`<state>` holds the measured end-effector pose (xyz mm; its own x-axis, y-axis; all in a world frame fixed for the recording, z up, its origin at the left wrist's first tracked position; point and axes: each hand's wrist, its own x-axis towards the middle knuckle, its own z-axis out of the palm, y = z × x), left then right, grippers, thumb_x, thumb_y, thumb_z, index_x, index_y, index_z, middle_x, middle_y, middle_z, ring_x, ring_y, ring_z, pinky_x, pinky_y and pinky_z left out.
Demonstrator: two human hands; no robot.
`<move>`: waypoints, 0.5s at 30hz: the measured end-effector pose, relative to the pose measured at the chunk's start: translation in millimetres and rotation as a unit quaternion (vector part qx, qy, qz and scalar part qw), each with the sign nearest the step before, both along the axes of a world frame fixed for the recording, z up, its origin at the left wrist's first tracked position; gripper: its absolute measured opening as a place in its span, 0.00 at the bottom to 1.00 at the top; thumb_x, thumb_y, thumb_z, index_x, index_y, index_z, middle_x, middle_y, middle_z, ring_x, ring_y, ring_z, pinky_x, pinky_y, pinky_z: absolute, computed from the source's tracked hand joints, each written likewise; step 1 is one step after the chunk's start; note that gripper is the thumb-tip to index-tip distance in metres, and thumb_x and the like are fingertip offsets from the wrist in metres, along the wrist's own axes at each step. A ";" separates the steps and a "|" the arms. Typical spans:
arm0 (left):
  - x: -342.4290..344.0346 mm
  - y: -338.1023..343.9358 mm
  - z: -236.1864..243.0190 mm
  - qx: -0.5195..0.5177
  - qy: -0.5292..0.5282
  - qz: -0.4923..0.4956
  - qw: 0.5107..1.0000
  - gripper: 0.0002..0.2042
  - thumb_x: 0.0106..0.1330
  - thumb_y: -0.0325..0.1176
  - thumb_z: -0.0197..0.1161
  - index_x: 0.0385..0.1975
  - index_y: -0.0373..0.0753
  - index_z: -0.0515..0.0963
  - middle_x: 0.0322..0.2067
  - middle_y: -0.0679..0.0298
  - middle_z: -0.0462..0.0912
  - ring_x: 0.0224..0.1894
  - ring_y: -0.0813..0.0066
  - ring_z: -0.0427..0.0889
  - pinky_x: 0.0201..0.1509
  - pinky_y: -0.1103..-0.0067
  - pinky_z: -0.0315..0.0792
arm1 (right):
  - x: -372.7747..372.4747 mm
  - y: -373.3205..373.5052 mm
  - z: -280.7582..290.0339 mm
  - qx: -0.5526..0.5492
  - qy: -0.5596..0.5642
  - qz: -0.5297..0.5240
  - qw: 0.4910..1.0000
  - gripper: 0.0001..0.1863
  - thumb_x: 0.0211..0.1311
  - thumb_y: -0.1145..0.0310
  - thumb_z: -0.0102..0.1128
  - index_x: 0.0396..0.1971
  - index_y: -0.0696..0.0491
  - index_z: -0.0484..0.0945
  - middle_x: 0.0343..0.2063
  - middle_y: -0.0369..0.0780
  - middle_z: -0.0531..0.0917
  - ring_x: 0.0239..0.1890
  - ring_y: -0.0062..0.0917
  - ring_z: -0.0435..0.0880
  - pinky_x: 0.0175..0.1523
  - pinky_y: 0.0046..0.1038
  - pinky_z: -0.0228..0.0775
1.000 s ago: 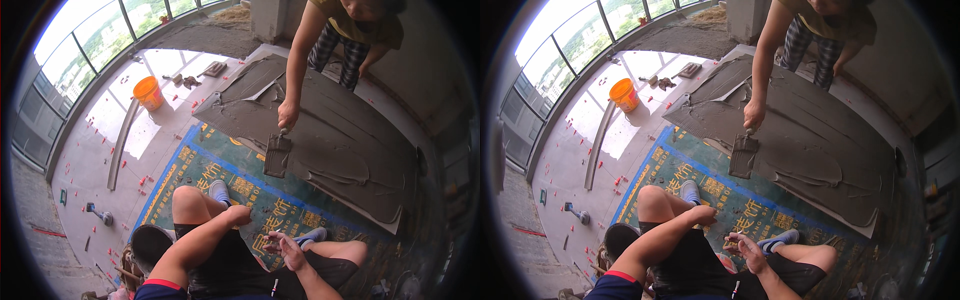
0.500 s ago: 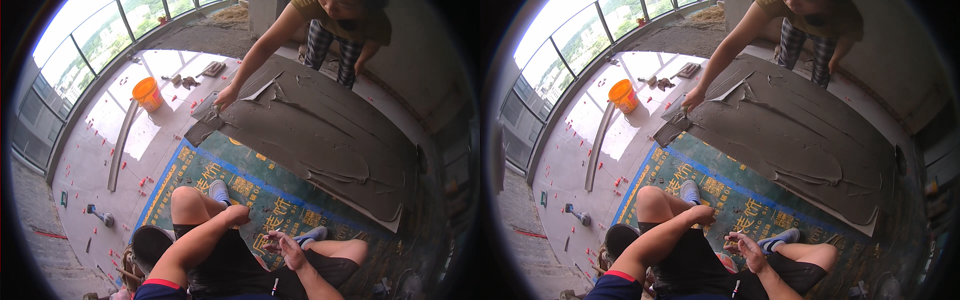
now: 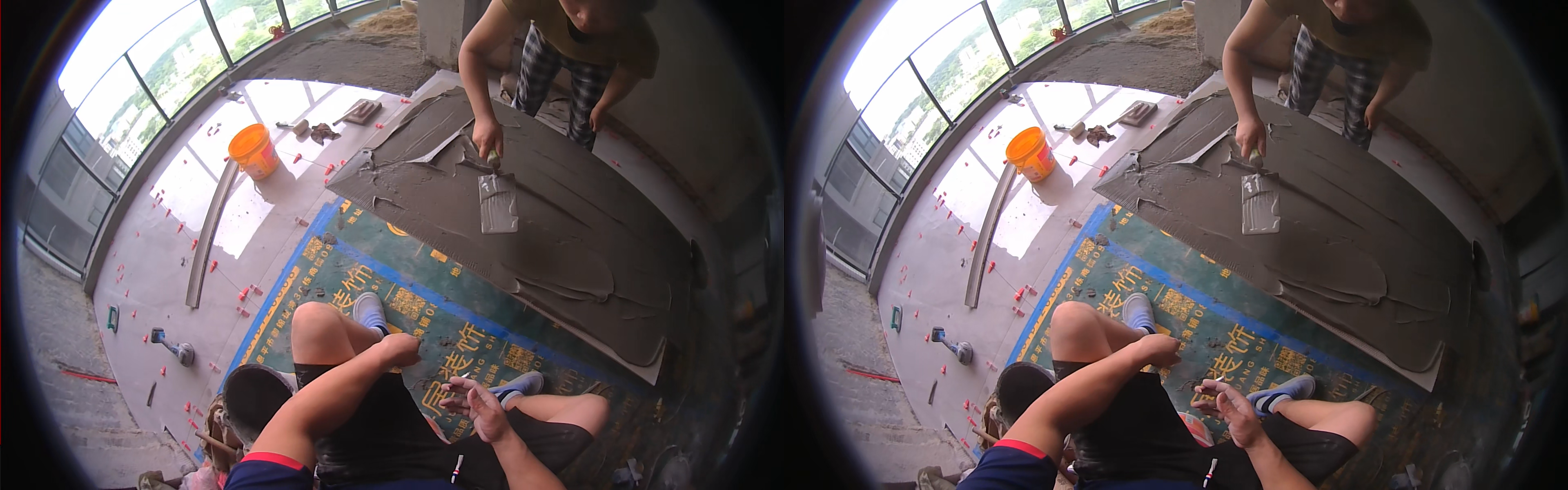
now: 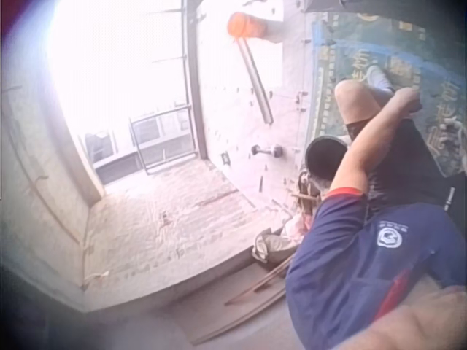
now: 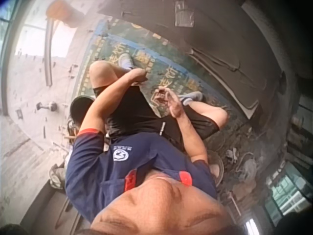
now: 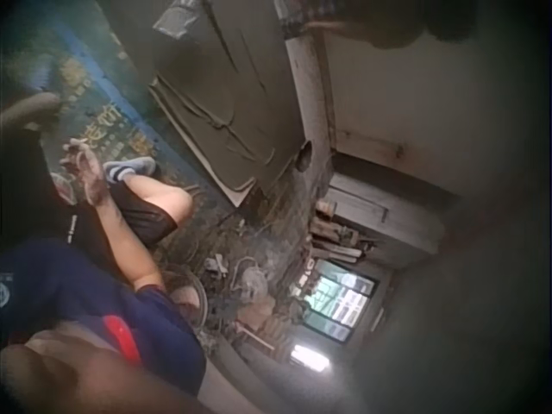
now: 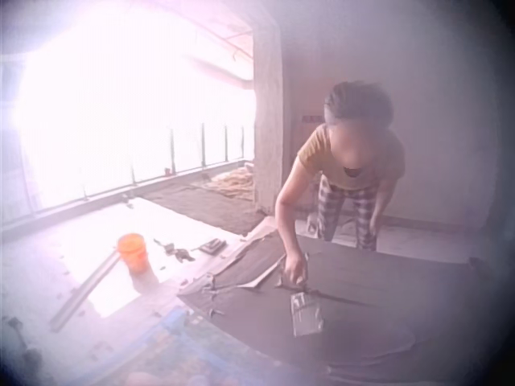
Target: Apply mortar to the back of a large floor tile using a trowel.
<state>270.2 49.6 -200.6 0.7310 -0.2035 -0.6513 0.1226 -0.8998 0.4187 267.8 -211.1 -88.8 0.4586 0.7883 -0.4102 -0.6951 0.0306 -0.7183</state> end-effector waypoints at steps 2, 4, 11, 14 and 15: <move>2.6 -3.1 1.0 -0.002 0.005 0.010 1.000 0.17 0.56 0.42 0.56 0.32 0.31 0.80 0.34 0.49 0.81 0.40 0.54 0.81 0.44 0.67 0.74 | -0.3 -2.1 -0.4 0.001 -0.004 -0.002 1.000 0.30 0.66 0.51 0.46 0.58 0.60 0.60 0.52 0.46 0.72 0.50 0.32 0.76 0.56 0.34 0.66; 4.0 -1.6 1.9 -0.006 0.015 -0.004 1.000 0.18 0.56 0.42 0.56 0.32 0.31 0.80 0.34 0.49 0.81 0.40 0.54 0.81 0.44 0.67 0.74 | 0.9 -1.7 -1.4 0.002 -0.002 -0.003 1.000 0.29 0.67 0.52 0.44 0.58 0.59 0.61 0.52 0.45 0.71 0.50 0.31 0.76 0.57 0.33 0.65; 11.0 -3.8 -14.0 0.001 0.025 -0.030 0.999 0.18 0.57 0.43 0.56 0.33 0.31 0.79 0.34 0.48 0.81 0.40 0.53 0.80 0.45 0.66 0.73 | 6.7 -4.5 -1.6 0.006 -0.008 0.007 1.000 0.28 0.68 0.53 0.45 0.58 0.60 0.61 0.51 0.44 0.71 0.50 0.27 0.75 0.58 0.28 0.64; -0.6 12.8 -32.6 0.001 0.003 -0.046 0.999 0.20 0.56 0.44 0.56 0.35 0.30 0.78 0.35 0.47 0.81 0.40 0.52 0.80 0.45 0.65 0.73 | 3.7 1.1 -4.4 0.024 -0.020 0.018 0.999 0.30 0.67 0.52 0.46 0.58 0.60 0.61 0.51 0.44 0.71 0.50 0.26 0.74 0.58 0.28 0.64; -7.6 21.0 -44.3 0.003 -0.014 -0.076 0.997 0.20 0.56 0.44 0.56 0.35 0.30 0.78 0.36 0.46 0.80 0.40 0.52 0.80 0.45 0.65 0.73 | 3.1 2.4 -6.6 0.028 -0.020 0.030 0.999 0.27 0.69 0.54 0.42 0.58 0.59 0.61 0.53 0.43 0.70 0.52 0.27 0.74 0.59 0.29 0.64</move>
